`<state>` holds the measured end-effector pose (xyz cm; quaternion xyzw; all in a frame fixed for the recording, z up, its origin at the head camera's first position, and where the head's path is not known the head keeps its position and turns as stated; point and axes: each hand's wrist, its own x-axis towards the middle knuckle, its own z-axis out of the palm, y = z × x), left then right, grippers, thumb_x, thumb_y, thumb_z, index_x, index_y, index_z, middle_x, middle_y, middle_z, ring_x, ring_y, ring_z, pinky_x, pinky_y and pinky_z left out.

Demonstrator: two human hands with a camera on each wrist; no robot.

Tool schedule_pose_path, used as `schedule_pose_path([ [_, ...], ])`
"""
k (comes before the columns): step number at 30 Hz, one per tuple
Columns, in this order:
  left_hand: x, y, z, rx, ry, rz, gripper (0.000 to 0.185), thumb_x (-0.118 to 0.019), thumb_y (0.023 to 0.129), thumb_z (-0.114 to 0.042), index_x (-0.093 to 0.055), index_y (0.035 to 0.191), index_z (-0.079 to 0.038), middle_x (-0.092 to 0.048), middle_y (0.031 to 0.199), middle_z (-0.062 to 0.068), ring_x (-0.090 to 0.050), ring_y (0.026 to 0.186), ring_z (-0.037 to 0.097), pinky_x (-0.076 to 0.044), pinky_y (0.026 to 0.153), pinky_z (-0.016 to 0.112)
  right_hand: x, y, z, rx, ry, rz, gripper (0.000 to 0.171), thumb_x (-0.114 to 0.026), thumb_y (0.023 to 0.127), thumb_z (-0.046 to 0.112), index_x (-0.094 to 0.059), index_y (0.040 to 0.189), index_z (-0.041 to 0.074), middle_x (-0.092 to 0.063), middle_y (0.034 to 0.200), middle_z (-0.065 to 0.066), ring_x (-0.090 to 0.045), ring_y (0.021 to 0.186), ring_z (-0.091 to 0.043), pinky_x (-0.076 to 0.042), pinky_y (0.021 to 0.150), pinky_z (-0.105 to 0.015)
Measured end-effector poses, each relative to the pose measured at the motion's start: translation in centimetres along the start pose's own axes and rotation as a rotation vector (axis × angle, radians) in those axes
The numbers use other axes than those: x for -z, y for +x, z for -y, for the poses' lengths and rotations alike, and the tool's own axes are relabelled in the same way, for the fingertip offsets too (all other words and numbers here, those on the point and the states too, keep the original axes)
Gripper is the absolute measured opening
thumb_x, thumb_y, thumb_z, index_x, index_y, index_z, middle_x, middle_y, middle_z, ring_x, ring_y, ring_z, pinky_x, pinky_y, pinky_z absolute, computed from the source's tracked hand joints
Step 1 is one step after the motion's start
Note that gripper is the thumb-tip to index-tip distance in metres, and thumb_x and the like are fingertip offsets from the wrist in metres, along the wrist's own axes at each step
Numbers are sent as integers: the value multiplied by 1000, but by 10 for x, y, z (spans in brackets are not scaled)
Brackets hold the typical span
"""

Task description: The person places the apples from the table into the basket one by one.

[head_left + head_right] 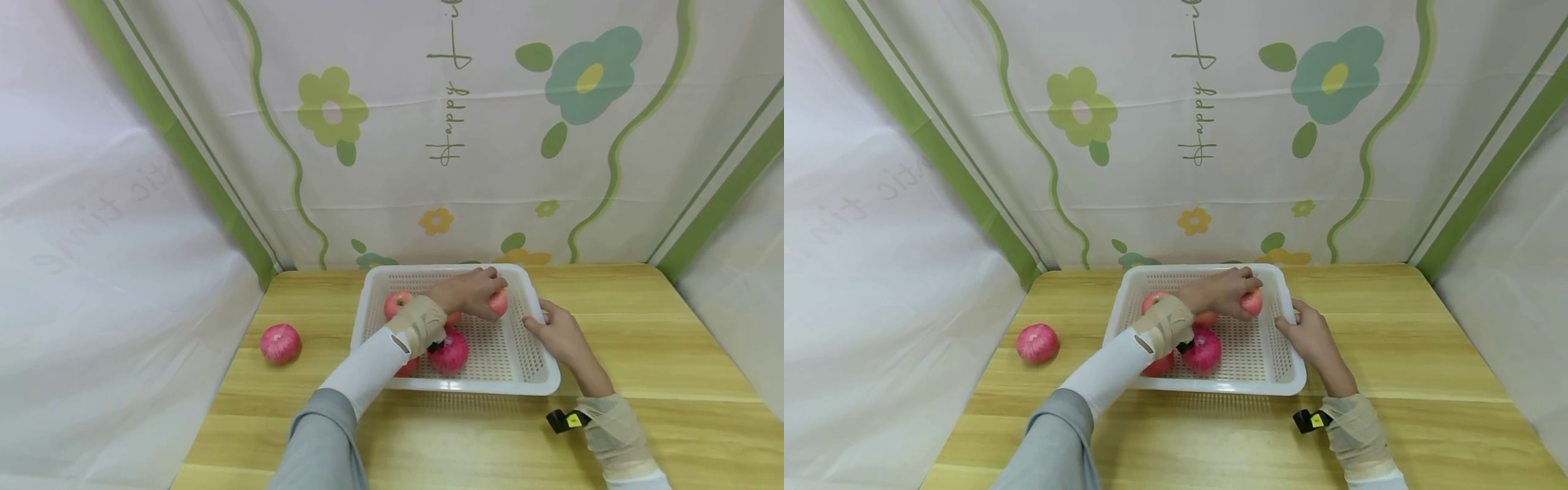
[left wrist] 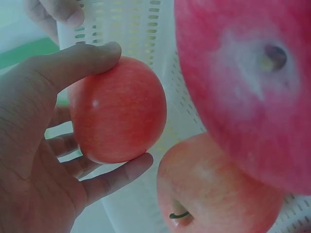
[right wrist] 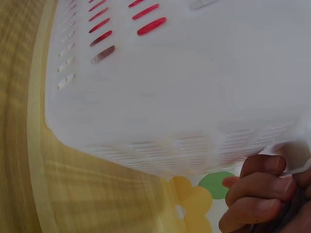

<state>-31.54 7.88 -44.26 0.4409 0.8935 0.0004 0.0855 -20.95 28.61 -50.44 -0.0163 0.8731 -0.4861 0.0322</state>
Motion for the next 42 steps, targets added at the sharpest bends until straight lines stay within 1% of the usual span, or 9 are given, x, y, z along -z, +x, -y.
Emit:
schedule_pose_path([
  [7,-2,4,-4,-19,70,4,60,-74,90,-41,-58,144,-20,-56,132,-1,-58,111,12,-53,96,25,0,0,0,9,-2,-9,68,-58,108,21,-31,159,-14,-71,115,-40,-79,83,-32,-66,63,-39],
  [17,-8,10,-4,-12,77,19,59,-76,89,-42,-59,141,-21,-55,124,-5,-56,107,9,-52,93,24,-1,1,2,5,-6,-19,66,-60,107,20,-34,159,-12,-72,113,-39,-79,81,-30,-66,63,-38],
  [22,-10,11,-5,-8,58,34,60,-78,88,-41,-59,141,-21,-54,123,-6,-55,107,9,-51,95,24,-1,1,2,-3,2,-13,67,-59,107,20,-33,159,-12,-71,114,-40,-79,81,-31,-66,63,-39],
  [27,-14,13,-6,-16,42,47,59,-78,88,-41,-60,140,-22,-55,123,-6,-55,106,8,-51,94,24,-1,0,1,-5,-2,-11,67,-59,107,20,-32,160,-13,-71,114,-40,-79,82,-31,-66,64,-39],
  [32,-16,12,-6,-7,44,52,59,-79,87,-43,-60,139,-23,-55,122,-6,-57,106,9,-52,93,24,-1,0,2,-9,-7,-8,68,-59,108,20,-31,160,-13,-70,115,-40,-79,82,-31,-66,63,-39],
  [37,-17,12,-5,2,40,57,61,-81,87,-44,-60,140,-24,-56,126,-6,-56,108,8,-52,95,25,1,-1,3,-13,-10,1,70,-58,108,21,-28,160,-14,-69,118,-42,-79,83,-31,-67,64,-40],
  [42,-17,11,-6,7,44,74,57,-79,88,-44,-61,139,-24,-55,127,-6,-55,110,8,-51,96,25,0,-1,4,-14,-5,2,69,-58,108,21,-29,160,-13,-69,118,-41,-79,84,-31,-67,65,-39],
])
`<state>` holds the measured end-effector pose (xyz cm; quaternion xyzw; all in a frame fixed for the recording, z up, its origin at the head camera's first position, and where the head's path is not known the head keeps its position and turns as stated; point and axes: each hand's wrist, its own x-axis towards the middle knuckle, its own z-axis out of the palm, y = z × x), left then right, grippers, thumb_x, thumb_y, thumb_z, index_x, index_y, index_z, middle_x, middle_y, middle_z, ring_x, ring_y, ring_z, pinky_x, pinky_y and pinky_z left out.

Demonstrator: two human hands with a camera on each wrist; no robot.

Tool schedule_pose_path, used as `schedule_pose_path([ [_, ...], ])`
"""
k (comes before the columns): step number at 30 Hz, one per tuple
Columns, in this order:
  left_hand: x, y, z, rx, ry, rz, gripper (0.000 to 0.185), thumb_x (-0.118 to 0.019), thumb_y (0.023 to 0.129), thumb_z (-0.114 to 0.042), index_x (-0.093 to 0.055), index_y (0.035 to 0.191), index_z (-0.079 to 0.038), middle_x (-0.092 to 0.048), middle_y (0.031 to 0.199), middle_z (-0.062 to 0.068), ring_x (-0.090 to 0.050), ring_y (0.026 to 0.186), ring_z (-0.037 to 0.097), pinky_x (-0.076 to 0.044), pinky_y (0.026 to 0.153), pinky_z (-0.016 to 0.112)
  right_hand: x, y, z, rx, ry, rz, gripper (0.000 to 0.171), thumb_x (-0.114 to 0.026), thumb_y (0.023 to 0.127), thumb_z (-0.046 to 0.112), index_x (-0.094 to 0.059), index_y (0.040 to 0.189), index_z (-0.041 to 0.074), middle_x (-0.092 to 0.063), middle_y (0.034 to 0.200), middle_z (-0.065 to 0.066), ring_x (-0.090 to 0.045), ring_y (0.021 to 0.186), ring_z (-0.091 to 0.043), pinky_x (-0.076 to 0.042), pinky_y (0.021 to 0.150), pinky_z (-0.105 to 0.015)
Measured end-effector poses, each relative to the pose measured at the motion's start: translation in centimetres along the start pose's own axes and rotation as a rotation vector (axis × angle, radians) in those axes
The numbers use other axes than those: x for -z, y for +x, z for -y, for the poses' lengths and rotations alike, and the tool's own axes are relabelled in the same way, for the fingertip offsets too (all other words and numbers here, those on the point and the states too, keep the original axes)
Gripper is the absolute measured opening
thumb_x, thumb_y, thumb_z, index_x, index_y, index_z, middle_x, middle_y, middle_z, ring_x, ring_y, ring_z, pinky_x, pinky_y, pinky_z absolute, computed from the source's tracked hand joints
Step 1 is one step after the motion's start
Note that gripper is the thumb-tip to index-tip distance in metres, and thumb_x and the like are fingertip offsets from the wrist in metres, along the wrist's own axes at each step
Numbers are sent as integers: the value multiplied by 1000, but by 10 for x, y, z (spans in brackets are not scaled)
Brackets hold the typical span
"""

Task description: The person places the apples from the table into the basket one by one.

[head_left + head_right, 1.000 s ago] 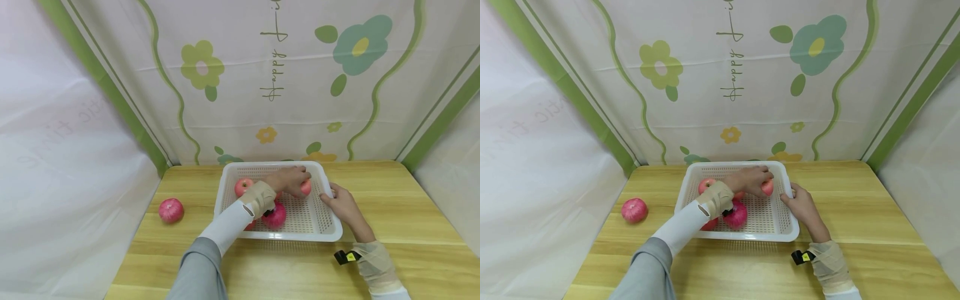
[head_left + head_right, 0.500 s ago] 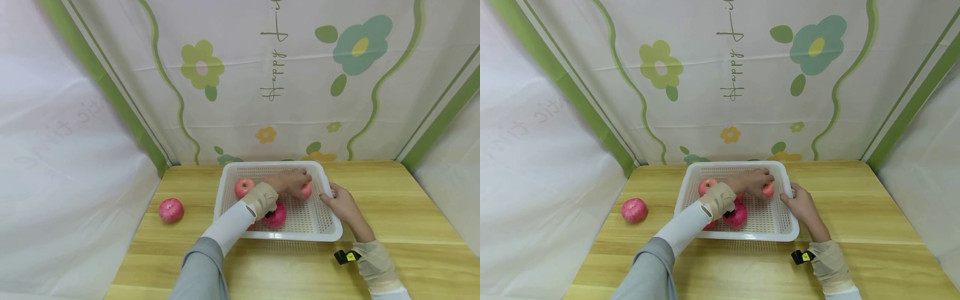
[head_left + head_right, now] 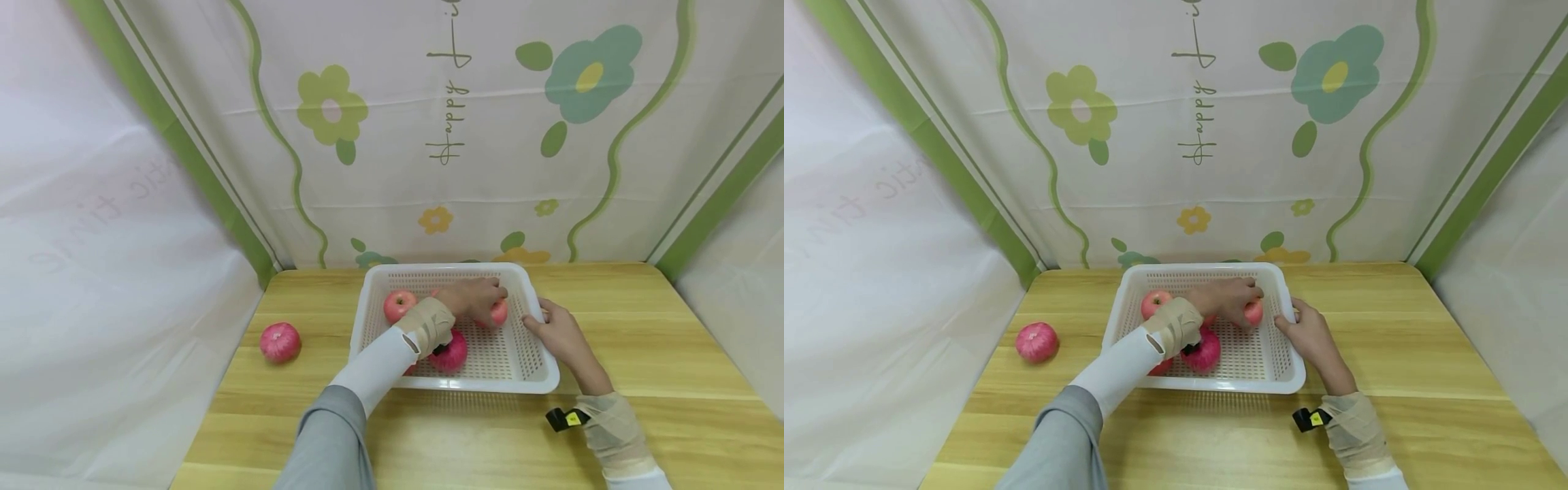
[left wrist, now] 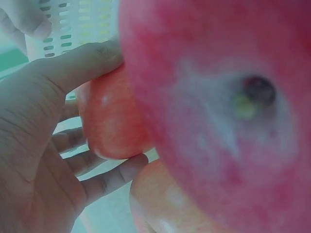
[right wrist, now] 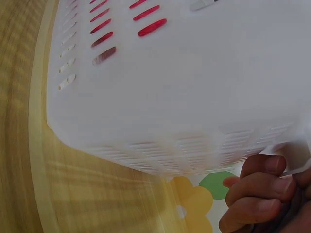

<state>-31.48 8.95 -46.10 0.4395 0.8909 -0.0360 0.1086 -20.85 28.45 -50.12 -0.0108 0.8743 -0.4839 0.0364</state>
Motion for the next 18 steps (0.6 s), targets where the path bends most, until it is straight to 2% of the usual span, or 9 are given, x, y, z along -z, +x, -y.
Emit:
schedule_pose_path([
  [4,1,-1,-1,1,-3,10,55,-78,89,-42,-60,139,-24,-56,127,-6,-56,112,9,-51,99,25,-2,0,-1,7,12,-6,67,-58,108,19,-31,160,-13,-69,118,-41,-79,84,-32,-67,65,-39],
  [10,1,-3,-1,17,-23,15,64,-81,88,-45,-58,144,-25,-55,132,-7,-56,118,8,-50,103,25,-1,-1,-1,15,13,-8,67,-58,108,19,-31,160,-13,-69,118,-42,-79,85,-33,-67,65,-40],
  [18,2,-7,-2,50,-40,25,65,-79,87,-43,-57,147,-28,-58,135,-6,-58,117,10,-51,102,28,-1,0,-1,9,16,-10,67,-59,107,19,-32,159,-13,-69,119,-42,-80,85,-34,-67,65,-40],
])
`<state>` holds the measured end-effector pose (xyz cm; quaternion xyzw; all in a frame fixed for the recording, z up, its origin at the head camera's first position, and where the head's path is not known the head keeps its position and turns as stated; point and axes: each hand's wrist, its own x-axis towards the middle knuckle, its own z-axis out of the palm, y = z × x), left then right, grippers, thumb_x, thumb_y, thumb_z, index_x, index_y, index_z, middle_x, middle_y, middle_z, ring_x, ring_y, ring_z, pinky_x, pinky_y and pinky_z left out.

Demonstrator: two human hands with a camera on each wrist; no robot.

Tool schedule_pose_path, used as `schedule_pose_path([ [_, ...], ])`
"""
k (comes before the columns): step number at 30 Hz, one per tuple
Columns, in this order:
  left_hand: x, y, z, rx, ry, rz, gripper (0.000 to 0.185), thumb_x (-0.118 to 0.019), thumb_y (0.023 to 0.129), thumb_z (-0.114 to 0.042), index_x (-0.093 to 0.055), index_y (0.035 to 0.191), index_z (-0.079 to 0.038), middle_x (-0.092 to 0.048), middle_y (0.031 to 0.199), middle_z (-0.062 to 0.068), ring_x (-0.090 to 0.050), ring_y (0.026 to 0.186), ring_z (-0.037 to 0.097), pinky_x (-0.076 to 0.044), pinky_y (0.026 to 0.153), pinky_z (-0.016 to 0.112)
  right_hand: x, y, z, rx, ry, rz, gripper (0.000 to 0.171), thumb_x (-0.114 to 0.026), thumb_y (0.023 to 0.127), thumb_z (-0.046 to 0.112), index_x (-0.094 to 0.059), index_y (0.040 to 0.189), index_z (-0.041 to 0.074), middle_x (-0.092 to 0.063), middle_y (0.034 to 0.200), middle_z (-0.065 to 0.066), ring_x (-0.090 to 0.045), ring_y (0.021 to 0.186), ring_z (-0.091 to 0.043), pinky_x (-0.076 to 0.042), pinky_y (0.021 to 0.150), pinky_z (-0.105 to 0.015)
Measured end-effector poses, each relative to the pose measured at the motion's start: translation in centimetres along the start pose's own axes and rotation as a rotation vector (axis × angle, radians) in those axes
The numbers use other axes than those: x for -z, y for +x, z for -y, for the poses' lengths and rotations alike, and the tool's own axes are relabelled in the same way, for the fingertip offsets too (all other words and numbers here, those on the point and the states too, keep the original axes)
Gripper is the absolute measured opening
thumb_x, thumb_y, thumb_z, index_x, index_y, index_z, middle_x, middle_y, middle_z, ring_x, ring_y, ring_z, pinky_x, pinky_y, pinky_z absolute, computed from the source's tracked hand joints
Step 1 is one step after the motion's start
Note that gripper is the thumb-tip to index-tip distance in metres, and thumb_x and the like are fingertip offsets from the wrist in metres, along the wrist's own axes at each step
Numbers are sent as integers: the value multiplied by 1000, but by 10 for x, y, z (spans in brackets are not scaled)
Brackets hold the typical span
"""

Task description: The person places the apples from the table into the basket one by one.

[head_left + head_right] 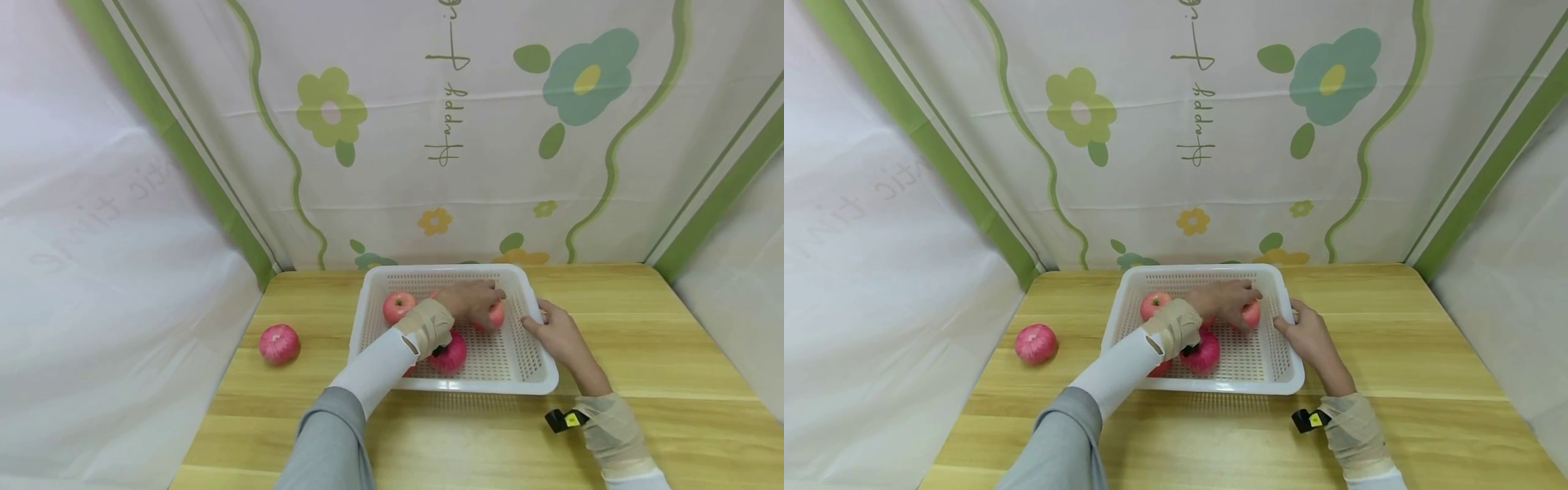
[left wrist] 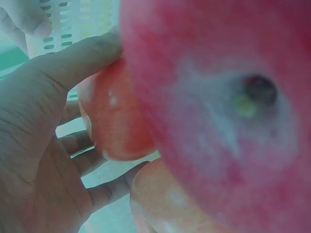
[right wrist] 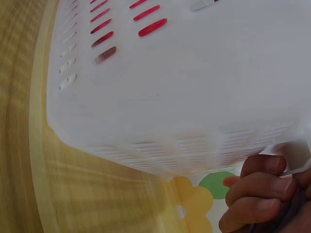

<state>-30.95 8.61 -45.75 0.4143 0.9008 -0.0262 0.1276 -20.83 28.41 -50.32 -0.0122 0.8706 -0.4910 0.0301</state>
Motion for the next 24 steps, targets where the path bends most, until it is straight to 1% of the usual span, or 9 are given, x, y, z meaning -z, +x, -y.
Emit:
schedule_pose_path([
  [5,0,-1,-1,9,-7,7,70,-78,88,-43,-54,152,-29,-56,143,-5,-58,124,12,-50,106,29,0,0,0,2,-7,1,68,-58,108,20,-30,160,-14,-68,119,-42,-80,85,-34,-67,64,-40],
  [8,0,0,-1,11,-9,10,75,-77,89,-45,-50,157,-29,-52,152,-5,-54,135,12,-49,112,29,0,0,0,4,-9,1,68,-58,108,20,-30,160,-14,-69,119,-42,-80,84,-34,-67,64,-40],
  [12,0,2,-3,20,0,19,81,-77,90,-50,-44,161,-31,-45,161,-6,-44,148,12,-45,118,29,0,1,-1,10,-9,-1,67,-58,107,19,-31,159,-14,-69,117,-42,-80,83,-33,-67,63,-40],
  [18,4,2,-2,33,1,46,84,-78,89,-53,-42,162,-32,-41,164,-7,-39,153,13,-43,120,31,0,1,-1,5,-8,2,67,-58,108,20,-31,160,-13,-69,117,-41,-79,83,-33,-67,64,-40],
  [20,6,1,-1,29,1,48,84,-77,90,-53,-42,163,-31,-40,166,-6,-37,155,15,-43,122,33,1,1,-1,3,-10,3,68,-58,108,21,-30,160,-13,-69,118,-42,-79,84,-33,-67,64,-40],
  [24,10,-2,1,17,10,44,82,-74,92,-54,-42,163,-28,-39,167,-3,-37,155,18,-42,123,37,1,1,-1,-3,-12,6,69,-57,109,23,-29,160,-14,-68,119,-43,-79,84,-33,-67,64,-40],
])
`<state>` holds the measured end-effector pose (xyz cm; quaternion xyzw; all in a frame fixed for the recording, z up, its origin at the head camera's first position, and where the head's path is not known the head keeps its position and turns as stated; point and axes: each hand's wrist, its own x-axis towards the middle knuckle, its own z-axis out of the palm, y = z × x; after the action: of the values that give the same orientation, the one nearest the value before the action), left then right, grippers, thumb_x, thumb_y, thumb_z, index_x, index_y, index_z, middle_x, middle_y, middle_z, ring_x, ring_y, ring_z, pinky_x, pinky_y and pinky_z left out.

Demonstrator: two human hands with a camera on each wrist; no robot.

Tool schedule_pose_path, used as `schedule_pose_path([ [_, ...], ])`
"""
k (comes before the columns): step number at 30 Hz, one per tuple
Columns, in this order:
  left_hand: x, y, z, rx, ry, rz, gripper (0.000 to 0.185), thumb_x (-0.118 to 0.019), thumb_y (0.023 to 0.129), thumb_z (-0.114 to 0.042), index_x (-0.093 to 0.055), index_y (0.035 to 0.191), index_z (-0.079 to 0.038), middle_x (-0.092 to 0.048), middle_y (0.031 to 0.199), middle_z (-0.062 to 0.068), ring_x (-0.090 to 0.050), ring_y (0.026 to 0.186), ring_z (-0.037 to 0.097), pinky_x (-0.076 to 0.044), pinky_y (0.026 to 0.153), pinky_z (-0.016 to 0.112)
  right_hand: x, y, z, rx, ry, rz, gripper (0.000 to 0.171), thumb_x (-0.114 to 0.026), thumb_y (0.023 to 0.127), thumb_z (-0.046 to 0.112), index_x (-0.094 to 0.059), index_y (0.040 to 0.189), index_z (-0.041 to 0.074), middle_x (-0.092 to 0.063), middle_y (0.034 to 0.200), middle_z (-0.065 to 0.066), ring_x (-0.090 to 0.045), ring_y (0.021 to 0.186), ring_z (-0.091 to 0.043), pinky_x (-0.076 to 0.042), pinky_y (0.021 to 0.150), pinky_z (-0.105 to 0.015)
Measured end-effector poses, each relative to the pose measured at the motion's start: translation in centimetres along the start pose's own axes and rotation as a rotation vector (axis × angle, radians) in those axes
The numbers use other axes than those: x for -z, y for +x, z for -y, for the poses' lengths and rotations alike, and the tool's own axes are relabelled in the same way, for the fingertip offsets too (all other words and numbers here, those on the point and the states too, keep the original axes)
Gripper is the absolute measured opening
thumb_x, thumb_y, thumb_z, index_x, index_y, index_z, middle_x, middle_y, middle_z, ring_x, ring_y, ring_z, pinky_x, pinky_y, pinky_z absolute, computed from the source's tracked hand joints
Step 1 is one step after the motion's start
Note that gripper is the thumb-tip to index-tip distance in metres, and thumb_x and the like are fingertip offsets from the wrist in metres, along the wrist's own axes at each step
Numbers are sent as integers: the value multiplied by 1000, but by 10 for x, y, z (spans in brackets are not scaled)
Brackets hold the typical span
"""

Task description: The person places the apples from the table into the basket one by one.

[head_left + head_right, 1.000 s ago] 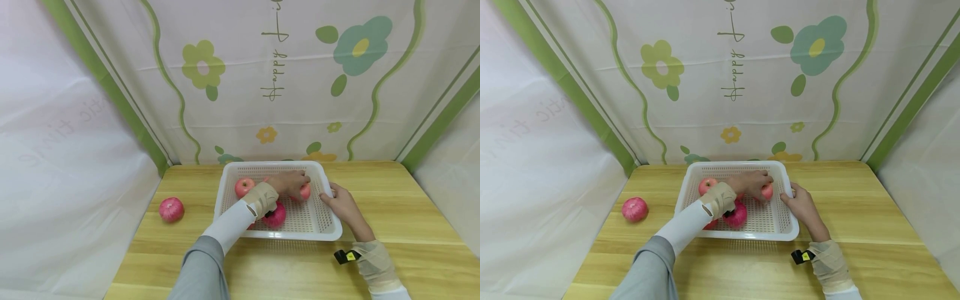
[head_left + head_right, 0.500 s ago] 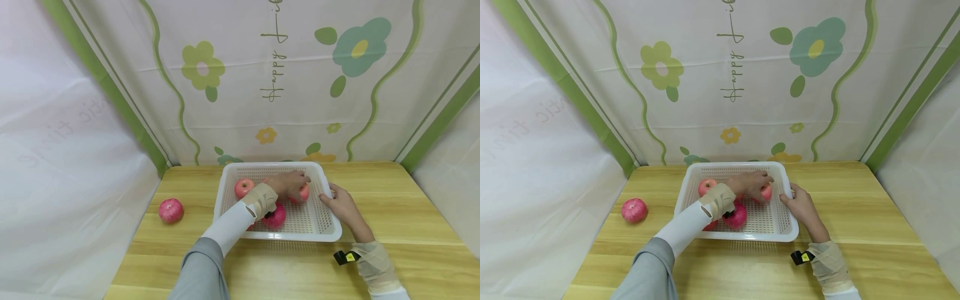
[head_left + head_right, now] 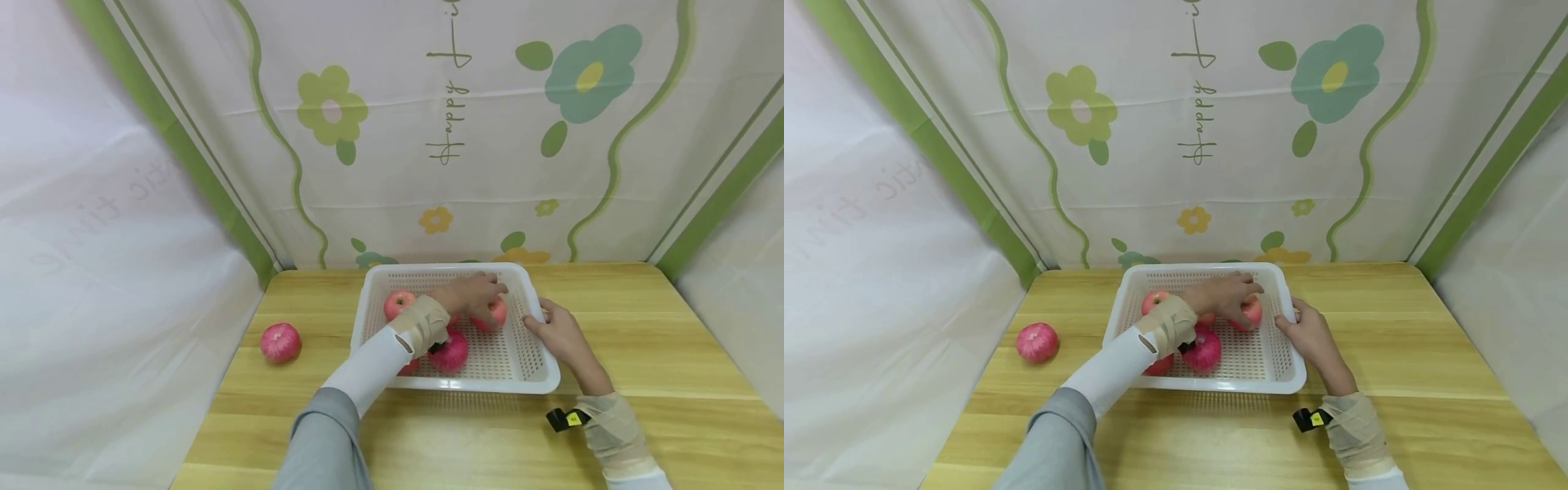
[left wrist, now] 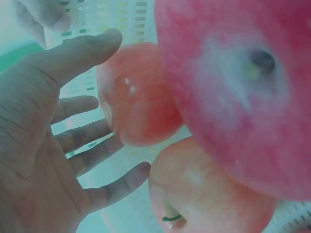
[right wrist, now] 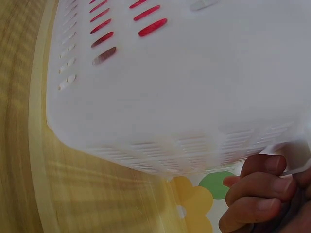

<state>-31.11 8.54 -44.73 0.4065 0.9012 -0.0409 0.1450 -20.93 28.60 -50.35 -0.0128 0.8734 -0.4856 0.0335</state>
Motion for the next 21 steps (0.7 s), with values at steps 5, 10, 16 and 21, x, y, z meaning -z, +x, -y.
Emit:
schedule_pose_path([
  [5,5,-8,2,-16,29,-11,78,-71,96,-57,-44,162,-27,-45,162,-3,-43,150,17,-45,120,36,0,0,0,-5,4,2,70,-57,108,23,-28,160,-13,-68,120,-43,-79,85,-33,-67,65,-40],
  [10,8,-15,6,-36,40,-53,69,-67,100,-51,-48,160,-23,-54,151,-4,-52,137,14,-51,111,33,0,-1,1,-2,1,-3,70,-57,108,22,-28,160,-14,-67,120,-43,-79,85,-33,-67,65,-40],
  [16,11,-22,10,-37,27,-79,59,-64,105,-43,-51,158,-22,-54,154,-3,-52,140,14,-51,113,34,-1,0,2,-1,1,-12,69,-58,107,20,-30,160,-14,-68,119,-43,-79,84,-33,-67,64,-38],
  [21,13,-32,14,-41,11,-100,52,-60,107,-40,-54,156,-23,-55,155,-3,-54,140,13,-49,116,34,-1,0,2,-2,0,-13,68,-58,108,20,-30,160,-14,-69,117,-43,-79,83,-32,-66,64,-39],
])
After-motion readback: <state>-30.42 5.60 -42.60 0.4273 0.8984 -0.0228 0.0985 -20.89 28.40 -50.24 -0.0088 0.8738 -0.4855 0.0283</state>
